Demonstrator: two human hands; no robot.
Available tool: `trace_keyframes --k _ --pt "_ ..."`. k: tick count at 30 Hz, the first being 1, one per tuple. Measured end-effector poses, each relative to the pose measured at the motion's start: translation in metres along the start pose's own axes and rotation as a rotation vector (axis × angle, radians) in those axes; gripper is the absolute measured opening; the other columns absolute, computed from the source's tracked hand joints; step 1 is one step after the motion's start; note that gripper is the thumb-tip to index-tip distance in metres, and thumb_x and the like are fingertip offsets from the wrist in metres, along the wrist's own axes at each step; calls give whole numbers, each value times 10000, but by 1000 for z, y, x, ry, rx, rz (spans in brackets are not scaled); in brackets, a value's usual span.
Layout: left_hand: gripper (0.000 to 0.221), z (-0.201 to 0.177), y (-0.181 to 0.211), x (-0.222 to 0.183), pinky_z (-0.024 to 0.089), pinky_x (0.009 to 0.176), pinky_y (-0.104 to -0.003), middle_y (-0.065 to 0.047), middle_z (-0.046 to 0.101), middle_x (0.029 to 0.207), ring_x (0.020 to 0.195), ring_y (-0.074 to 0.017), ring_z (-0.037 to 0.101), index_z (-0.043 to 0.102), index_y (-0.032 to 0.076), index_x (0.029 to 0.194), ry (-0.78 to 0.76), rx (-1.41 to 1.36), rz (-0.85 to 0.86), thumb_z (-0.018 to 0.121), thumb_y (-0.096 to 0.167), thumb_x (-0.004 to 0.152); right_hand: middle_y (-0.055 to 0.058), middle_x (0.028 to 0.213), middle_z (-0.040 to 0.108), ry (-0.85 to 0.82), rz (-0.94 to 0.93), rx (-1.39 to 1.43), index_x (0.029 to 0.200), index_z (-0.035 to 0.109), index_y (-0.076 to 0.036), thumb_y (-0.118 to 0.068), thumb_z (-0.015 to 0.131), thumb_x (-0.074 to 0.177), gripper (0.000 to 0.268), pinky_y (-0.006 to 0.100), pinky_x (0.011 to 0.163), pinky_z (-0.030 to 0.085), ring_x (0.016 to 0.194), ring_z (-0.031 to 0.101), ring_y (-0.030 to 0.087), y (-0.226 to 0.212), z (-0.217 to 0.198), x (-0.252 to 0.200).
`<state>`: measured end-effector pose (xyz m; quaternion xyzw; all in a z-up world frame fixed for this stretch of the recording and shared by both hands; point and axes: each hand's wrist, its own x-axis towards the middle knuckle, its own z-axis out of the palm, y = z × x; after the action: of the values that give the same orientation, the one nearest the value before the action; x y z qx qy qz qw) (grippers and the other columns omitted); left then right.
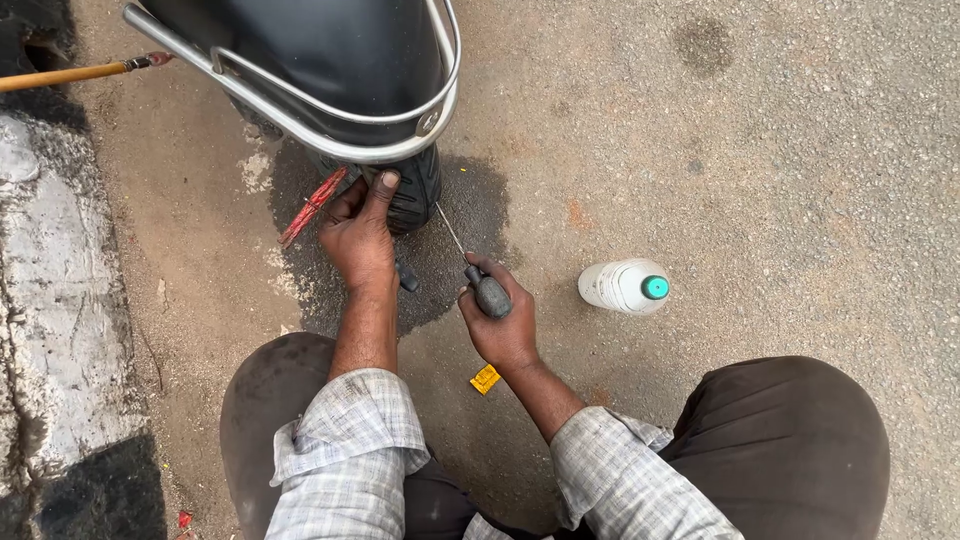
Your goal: Repairing a puncture in a scooter's tubeless front tire using a plug insertion kit and verifying the seal with water and a pressure gauge.
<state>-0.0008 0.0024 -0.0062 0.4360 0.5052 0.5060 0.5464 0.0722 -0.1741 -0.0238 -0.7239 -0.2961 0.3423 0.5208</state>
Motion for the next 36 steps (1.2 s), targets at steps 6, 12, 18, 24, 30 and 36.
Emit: trace_keyframes --k 6,12,18,24,30,36 --pt "404 1 1 1 547 1009 -384 -117 785 985 1045 -189 723 755 4 1049 -6 3 -11 940 214 758 105 1157 729 -53 102 -8 1350 613 -123 -106 697 891 467 305 886 637 980 756 158 -14 -5 3" --pt "369 -2 -1 2 546 1034 -416 -122 780 957 1062 -196 724 748 1 1027 -23 35 -3 929 214 785 134 1236 704 -44 -34 54 1351 616 -73 -65 709 914 447 307 965 592 1101 720 173 2 3 3" --pt "380 1 6 -1 522 1060 -418 -110 784 992 1091 -189 716 747 20 1052 -31 27 -10 917 224 779 56 1196 688 -96 89 100 1333 586 -82 -64 681 878 464 290 769 631 875 723 118 -19 -2 9" --pt "431 5 6 -3 535 1052 -411 -121 780 1016 1096 -195 710 740 4 1083 -7 -18 -22 926 227 765 41 950 676 -66 118 363 1350 631 -30 -4 649 907 444 222 688 572 767 647 49 9 6 26" --pt "450 3 8 -6 532 1054 -389 -128 786 1012 1091 -191 718 743 -10 1089 6 45 -32 921 251 769 8 725 621 -96 392 502 1347 624 -45 -54 692 855 498 219 417 411 514 549 65 -18 -24 20" --pt "463 6 8 -10 605 944 -340 -106 788 975 1029 -170 741 744 2 1070 13 -38 -36 919 296 759 26 721 628 -63 410 555 1359 608 -23 -46 677 849 515 221 408 408 511 554 67 -11 -26 10"
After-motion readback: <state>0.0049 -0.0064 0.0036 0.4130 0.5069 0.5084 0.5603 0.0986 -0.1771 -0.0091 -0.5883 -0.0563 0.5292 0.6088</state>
